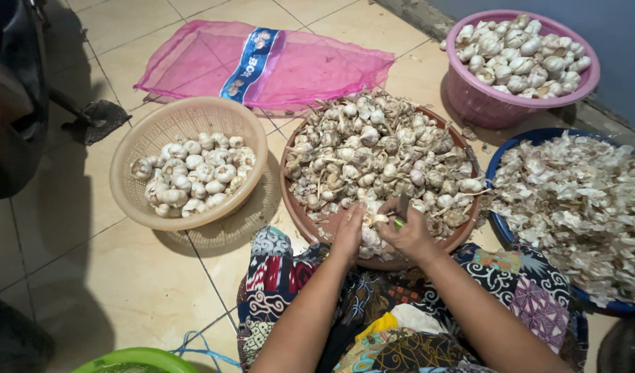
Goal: The person sits on the floor trimming dried roots and stems off garlic bulbs with a small knife, working one bulb at a time from a large tray. Trimmed bulbs are placed into a plastic basket beside them, while untrimmed bulbs remain in a pink basin and peels accumulate in another basin.
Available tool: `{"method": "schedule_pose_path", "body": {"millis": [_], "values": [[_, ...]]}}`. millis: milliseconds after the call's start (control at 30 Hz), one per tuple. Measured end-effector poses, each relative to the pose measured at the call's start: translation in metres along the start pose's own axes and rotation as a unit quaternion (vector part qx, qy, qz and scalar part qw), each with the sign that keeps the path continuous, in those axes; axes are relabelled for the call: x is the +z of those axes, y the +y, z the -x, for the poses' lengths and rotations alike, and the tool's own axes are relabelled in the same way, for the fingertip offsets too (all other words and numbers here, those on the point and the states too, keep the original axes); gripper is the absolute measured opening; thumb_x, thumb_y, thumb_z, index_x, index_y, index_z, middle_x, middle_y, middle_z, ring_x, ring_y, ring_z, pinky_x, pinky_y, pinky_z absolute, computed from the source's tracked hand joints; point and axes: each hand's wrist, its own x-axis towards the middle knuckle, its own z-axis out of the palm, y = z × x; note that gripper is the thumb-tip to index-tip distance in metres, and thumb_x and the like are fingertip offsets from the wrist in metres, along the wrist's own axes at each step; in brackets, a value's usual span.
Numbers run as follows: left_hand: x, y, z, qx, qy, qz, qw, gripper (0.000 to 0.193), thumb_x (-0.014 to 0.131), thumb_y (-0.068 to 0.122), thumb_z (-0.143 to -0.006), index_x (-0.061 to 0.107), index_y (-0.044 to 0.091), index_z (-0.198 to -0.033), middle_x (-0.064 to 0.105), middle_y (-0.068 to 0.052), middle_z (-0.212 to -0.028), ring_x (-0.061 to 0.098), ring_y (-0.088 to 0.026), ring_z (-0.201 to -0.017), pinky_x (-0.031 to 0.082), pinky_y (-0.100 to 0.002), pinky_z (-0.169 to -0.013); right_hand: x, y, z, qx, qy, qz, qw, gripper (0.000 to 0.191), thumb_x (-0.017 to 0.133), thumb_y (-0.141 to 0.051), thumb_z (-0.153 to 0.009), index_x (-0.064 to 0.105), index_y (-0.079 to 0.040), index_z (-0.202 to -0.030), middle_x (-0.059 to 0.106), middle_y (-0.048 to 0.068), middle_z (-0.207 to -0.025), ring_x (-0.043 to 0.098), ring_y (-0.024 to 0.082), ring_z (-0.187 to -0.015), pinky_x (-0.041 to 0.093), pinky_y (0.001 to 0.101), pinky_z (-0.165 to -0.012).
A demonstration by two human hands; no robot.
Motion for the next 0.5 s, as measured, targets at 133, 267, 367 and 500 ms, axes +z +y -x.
{"method": "schedule_pose_path", "body": {"millis": [133, 267, 367, 500], "values": [[-0.001, 0.009, 0.003, 0.007, -0.024, 0.042, 0.999, 0.073, 0.056, 0.050, -0.101, 0.041, 0.001, -0.153, 0.051, -0.006, -0.152, 0.048, -0.018, -0.139, 0.038, -0.033, -0.114, -0.005, 0.007, -0.004, -0.105, 0.002, -0.005, 0.994, 0.018, 0.068, -0.010, -0.095, 0.065, -0.005, -0.112, 0.066, 0.002, -0.102, 0.062, 0.009, -0.092, 0.052, 0.0224, -0.083], [-0.002, 0.009, 0.002, 0.109, -0.098, -0.058, 0.988, 0.064, 0.073, 0.034, -0.098, 0.058, -0.012, -0.141, 0.068, -0.021, -0.123, 0.063, -0.025, -0.105, 0.051, -0.037, -0.091, -0.001, 0.016, -0.009, 0.028, 0.004, -0.161, 0.986, 0.020, 0.062, -0.018, -0.098, 0.064, -0.006, -0.114, 0.055, 0.001, -0.078, 0.049, 0.008, -0.063, 0.041, 0.0245, -0.056], [-0.003, 0.012, 0.000, 0.013, -0.013, -0.014, 1.000, 0.057, 0.072, 0.031, -0.089, 0.054, 0.005, -0.136, 0.075, -0.009, -0.112, 0.071, -0.017, -0.097, 0.056, -0.030, -0.086, -0.007, 0.022, -0.017, 0.132, 0.098, -0.248, 0.955, 0.021, 0.061, -0.021, -0.096, 0.065, -0.008, -0.112, 0.050, -0.001, -0.065, 0.040, 0.008, -0.044, 0.033, 0.0269, -0.040], [-0.012, 0.025, -0.006, 0.122, 0.075, -0.159, 0.977, 0.048, 0.075, 0.031, -0.089, 0.066, -0.003, -0.123, 0.074, -0.009, -0.104, 0.067, -0.016, -0.092, 0.054, -0.031, -0.081, -0.029, 0.022, -0.038, 0.206, 0.082, -0.003, 0.975, 0.029, 0.064, -0.028, -0.102, 0.063, 0.000, -0.104, 0.049, 0.003, -0.066, 0.041, 0.010, -0.050, 0.032, 0.0296, -0.044]]}}
